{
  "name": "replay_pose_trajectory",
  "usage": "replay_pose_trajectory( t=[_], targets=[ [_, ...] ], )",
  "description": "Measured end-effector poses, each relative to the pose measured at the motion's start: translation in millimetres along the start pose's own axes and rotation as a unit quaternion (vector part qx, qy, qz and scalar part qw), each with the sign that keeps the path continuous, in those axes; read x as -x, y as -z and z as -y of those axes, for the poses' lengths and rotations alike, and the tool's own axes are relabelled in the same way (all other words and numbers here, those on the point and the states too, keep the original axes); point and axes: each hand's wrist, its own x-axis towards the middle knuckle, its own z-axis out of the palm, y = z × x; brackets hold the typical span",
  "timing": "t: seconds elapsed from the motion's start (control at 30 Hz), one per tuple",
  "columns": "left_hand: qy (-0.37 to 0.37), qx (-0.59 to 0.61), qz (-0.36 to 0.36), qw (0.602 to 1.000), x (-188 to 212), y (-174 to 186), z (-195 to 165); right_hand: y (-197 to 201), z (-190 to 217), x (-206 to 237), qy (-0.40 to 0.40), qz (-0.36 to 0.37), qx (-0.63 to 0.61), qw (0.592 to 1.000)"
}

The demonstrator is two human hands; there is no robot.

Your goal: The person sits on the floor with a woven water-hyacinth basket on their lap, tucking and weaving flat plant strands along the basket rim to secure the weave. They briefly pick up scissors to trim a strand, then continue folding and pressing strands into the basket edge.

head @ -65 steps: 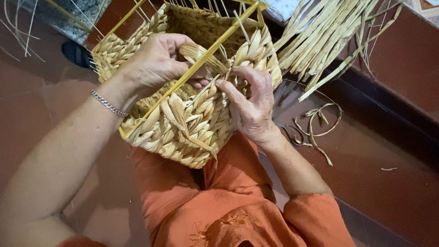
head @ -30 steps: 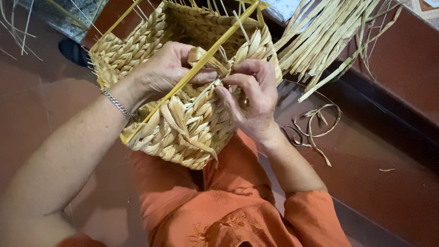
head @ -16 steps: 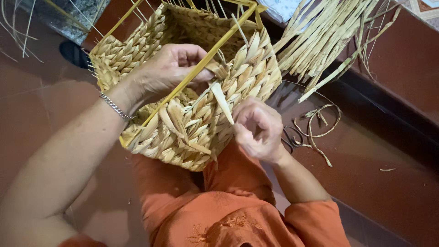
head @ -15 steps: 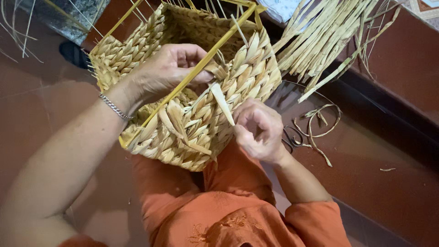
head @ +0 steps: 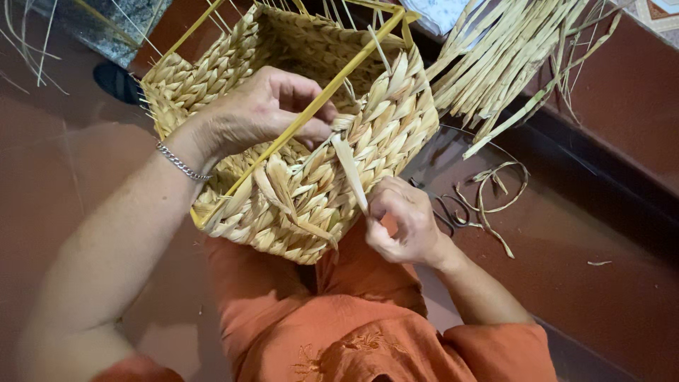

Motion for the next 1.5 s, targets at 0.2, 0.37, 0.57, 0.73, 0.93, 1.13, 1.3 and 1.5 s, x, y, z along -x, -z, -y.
replay_pose_trajectory(
  t=[0.2,0.37,0.57,0.73,0.93,1.13,1.3,1.5],
  targets=[
    [-0.074,0.031,0.001,0.997,2,-5,-2,6,5,-1,0.013,0.059,0.072,0.996],
    [-0.032,-0.020,-0.042,0.998,7,-5,-7,20,9,-15,-0.193,0.036,-0.247,0.949],
    [-0.001,0.016,-0.030,0.999,3,-6,-9,-10,0,-25,-0.283,0.008,-0.203,0.938],
    [-0.038,0.061,-0.004,0.997,2,-7,-4,-11,-5,-23,-0.116,-0.009,0.017,0.993],
    [-0.027,0.052,0.009,0.998,-4,-5,-1,-7,-9,-24,-0.034,0.010,0.102,0.994],
    [-0.066,-0.002,0.006,0.998,-1,-2,-1,5,-8,-18,-0.113,-0.046,-0.227,0.966],
    [-0.054,-0.028,0.016,0.998,10,1,-12,6,2,-25,-0.043,-0.063,-0.201,0.977],
    [-0.051,-0.050,0.067,0.995,14,10,-17,8,8,-57,-0.030,-0.023,-0.035,0.999]
  ],
)
